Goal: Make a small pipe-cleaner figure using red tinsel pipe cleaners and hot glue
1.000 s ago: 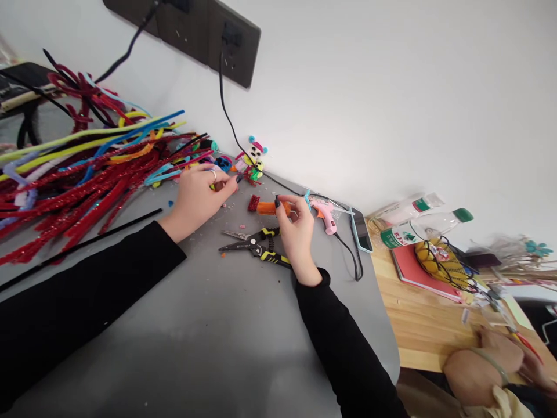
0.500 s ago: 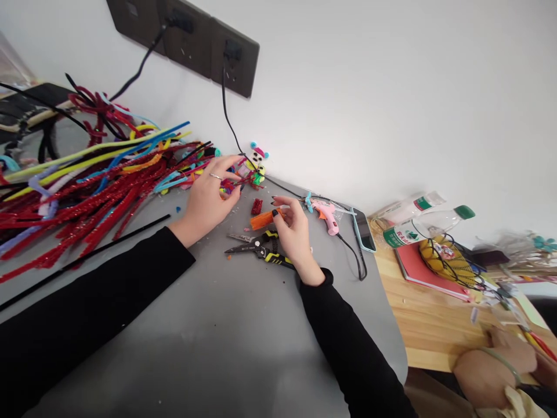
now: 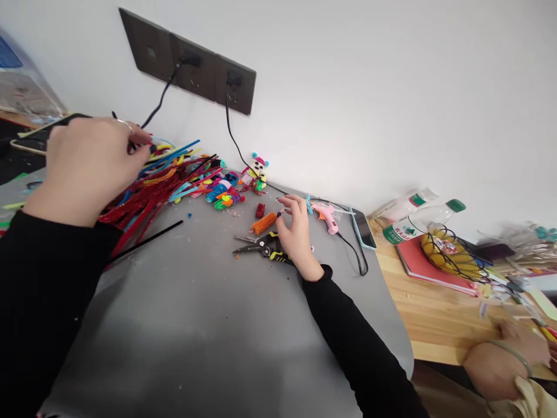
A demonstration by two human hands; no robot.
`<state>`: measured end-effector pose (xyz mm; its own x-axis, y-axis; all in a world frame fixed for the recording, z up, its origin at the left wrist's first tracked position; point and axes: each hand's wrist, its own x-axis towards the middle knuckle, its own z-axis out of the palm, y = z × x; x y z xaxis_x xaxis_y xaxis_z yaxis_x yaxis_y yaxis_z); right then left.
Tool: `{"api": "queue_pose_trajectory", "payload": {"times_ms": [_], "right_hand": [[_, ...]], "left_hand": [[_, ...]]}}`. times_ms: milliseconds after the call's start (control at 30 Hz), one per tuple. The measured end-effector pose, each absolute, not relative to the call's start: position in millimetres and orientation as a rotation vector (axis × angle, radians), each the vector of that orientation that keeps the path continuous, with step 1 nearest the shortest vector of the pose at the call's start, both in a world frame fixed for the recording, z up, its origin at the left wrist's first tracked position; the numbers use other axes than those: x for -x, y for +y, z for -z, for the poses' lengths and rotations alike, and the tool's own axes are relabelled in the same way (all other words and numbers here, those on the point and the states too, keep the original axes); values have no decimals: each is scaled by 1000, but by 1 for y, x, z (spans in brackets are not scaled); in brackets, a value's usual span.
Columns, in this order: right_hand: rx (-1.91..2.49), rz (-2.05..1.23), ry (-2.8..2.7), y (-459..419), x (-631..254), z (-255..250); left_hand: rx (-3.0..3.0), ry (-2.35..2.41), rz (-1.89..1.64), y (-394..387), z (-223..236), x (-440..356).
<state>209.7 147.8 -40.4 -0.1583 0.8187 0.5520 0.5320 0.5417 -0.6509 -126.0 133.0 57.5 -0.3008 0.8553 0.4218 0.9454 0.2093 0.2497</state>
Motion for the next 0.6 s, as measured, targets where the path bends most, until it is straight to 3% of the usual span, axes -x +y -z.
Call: {"api": "queue_pose_trajectory", "payload": {"times_ms": [133, 267, 600], "right_hand": [[1107, -453, -1776, 151, -210, 44], [1127, -538, -1709, 156, -212, 45], [1086, -570, -1645, 160, -211, 47]], "left_hand": [[1863, -2343, 630, 157, -33, 170], [1885, -2385, 821, 166, -18, 176], [1727, -2428, 691, 140, -66, 142]]}}
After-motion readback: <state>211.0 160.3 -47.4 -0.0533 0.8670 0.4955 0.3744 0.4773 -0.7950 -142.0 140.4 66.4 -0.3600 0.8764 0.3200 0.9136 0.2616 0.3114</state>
